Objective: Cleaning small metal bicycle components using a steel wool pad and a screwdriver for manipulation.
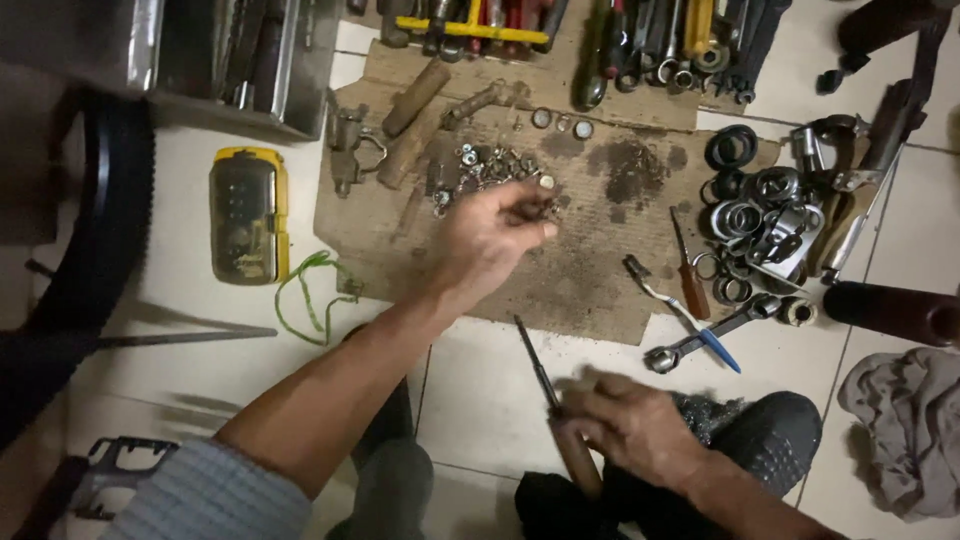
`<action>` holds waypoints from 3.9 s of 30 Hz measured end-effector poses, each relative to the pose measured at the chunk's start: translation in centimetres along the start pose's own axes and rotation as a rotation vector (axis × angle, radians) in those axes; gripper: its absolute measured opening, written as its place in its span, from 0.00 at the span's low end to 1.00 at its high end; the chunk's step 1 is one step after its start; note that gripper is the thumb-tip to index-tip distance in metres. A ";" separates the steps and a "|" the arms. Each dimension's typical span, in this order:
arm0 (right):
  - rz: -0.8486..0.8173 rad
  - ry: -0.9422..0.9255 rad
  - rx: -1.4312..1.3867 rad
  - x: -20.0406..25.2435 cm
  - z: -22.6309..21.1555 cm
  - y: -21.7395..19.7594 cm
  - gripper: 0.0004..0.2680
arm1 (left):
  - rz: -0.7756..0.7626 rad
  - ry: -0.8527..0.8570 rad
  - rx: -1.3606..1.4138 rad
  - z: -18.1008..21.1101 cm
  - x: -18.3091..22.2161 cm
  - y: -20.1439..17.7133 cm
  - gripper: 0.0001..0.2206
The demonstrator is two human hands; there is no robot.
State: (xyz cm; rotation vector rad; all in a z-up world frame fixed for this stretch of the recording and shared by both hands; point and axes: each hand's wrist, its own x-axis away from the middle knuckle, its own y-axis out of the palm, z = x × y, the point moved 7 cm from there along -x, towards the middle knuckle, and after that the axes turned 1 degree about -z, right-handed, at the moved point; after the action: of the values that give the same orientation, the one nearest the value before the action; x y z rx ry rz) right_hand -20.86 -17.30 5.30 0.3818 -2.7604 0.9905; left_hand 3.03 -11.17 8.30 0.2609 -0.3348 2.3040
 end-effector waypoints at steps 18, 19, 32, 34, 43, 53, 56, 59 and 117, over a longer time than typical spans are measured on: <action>0.133 0.955 0.005 6.7 2.3 -6.0 0.12 | -0.087 -0.495 0.964 -3.8 10.5 2.4 0.14; 0.302 0.987 -0.059 8.3 4.6 -6.4 0.13 | -0.082 -0.498 0.944 -4.1 10.4 2.5 0.16; 0.148 0.278 0.135 0.7 -1.5 -2.9 0.14 | -0.035 -0.503 0.986 -8.4 10.6 1.0 0.17; -0.057 0.379 0.156 0.7 -0.4 0.7 0.17 | -0.041 -0.502 0.979 -9.1 10.8 0.6 0.17; -0.280 0.496 0.032 0.8 -0.3 4.9 0.18 | -0.107 -0.426 1.119 -8.9 10.5 -0.1 0.14; -0.244 0.383 -0.798 2.2 1.8 3.7 0.05 | -0.067 -0.479 1.122 -11.0 10.2 -1.4 0.14; -0.237 -0.248 -0.126 0.1 -5.2 -0.4 0.04 | -0.083 -0.480 1.134 -10.9 10.1 -1.5 0.15; -0.243 0.234 -1.729 2.8 1.5 5.3 0.30 | -0.078 -0.479 1.116 -10.6 10.3 -1.4 0.12; 0.038 0.693 -0.952 3.3 1.3 -1.1 0.12 | -0.020 -0.472 1.025 -11.3 9.6 -2.1 0.12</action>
State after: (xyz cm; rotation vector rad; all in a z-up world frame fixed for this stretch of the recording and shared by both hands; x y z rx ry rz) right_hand -23.78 -19.52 5.84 -0.1501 -2.2304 -0.2399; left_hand -2.88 0.30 0.70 1.3006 0.6579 2.1772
